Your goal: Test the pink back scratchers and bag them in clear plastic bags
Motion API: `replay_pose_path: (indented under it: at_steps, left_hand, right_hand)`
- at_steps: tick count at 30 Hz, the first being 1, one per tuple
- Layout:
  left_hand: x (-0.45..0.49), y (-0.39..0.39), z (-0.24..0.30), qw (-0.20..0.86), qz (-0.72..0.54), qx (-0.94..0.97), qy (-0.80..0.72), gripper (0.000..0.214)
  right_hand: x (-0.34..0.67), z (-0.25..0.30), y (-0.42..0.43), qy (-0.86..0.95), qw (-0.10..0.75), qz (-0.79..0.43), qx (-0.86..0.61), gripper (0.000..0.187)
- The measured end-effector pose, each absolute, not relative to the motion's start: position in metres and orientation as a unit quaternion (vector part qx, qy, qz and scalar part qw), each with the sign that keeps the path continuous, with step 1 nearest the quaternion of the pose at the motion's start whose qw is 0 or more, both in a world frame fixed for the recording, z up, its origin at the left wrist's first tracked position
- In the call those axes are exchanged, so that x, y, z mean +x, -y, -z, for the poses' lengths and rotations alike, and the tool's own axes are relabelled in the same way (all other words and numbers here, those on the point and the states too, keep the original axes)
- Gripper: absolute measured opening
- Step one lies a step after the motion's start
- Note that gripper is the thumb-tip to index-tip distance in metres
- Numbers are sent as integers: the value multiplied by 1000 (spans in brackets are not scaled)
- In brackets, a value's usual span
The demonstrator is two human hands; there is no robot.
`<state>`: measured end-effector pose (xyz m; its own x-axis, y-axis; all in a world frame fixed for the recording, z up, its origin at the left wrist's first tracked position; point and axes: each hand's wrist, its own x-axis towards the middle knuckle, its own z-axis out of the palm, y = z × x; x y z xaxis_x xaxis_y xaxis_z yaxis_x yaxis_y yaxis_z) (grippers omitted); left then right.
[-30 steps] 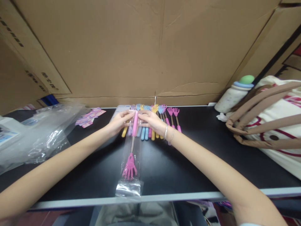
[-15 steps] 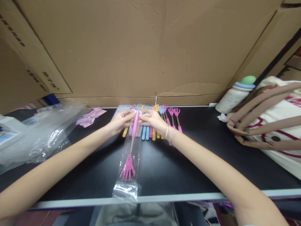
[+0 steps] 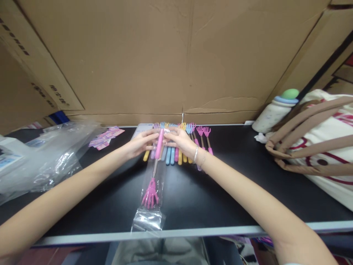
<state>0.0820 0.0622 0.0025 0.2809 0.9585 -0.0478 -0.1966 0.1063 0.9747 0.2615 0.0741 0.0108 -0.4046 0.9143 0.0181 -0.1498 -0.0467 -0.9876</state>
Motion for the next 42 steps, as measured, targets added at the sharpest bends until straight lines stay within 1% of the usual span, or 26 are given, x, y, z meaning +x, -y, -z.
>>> replay_pose_path:
  at_steps: [3, 7, 9, 14, 18, 21, 24, 27, 30, 32, 34, 36, 39, 42]
  left_hand:
    - [82, -62, -4, 633, -462, 488, -384, 35]
    - [82, -61, -8, 635, -467, 484, -381, 32]
    - [81, -59, -13, 632, -472, 480, -383, 31]
    - [78, -54, -30, 621, -483, 496, -368, 33]
    - [76, -48, -50, 574, -495, 559, -337, 34]
    - [77, -36, -71, 492, -519, 622, -320, 32]
    - [80, -15, -93, 360, -549, 692, -299, 29]
    - [83, 8, -107, 222, -577, 727, -297, 28]
    - [80, 22, -110, 104, -581, 750, -300, 26]
    - [76, 24, -105, 55, -554, 780, -286, 22]
    - [72, 21, -93, 39, -502, 821, -269, 20]
    - [69, 16, -77, 46, -438, 859, -261, 18]
    - [66, 11, -48, 63, -357, 902, -234, 8]
    - [63, 10, -23, 112, -283, 936, -178, 10]
  right_hand:
    - [264, -12, -76, 544, 405, -648, -346, 24]
    - [264, -14, -79, 545, 369, -676, -331, 16]
    - [264, -15, -78, 550, 358, -684, -319, 15]
    - [261, -30, -69, 580, 373, -665, -285, 16]
    - [260, -52, -56, 614, 410, -613, -279, 23]
    - [260, -73, -43, 651, 454, -547, -267, 25]
    - [259, -94, -25, 706, 489, -450, -244, 24]
    - [260, -110, -4, 758, 525, -308, -235, 22]
    - [267, -115, 12, 798, 534, -150, -236, 18]
    - [274, -111, 15, 828, 516, -63, -210, 14]
    - [282, -102, 13, 867, 465, -7, -178, 13]
    - [290, -87, 6, 908, 386, 10, -163, 14]
    - [299, -58, -2, 954, 274, 13, -121, 16]
    - [302, -29, -2, 973, 214, 60, -58, 21]
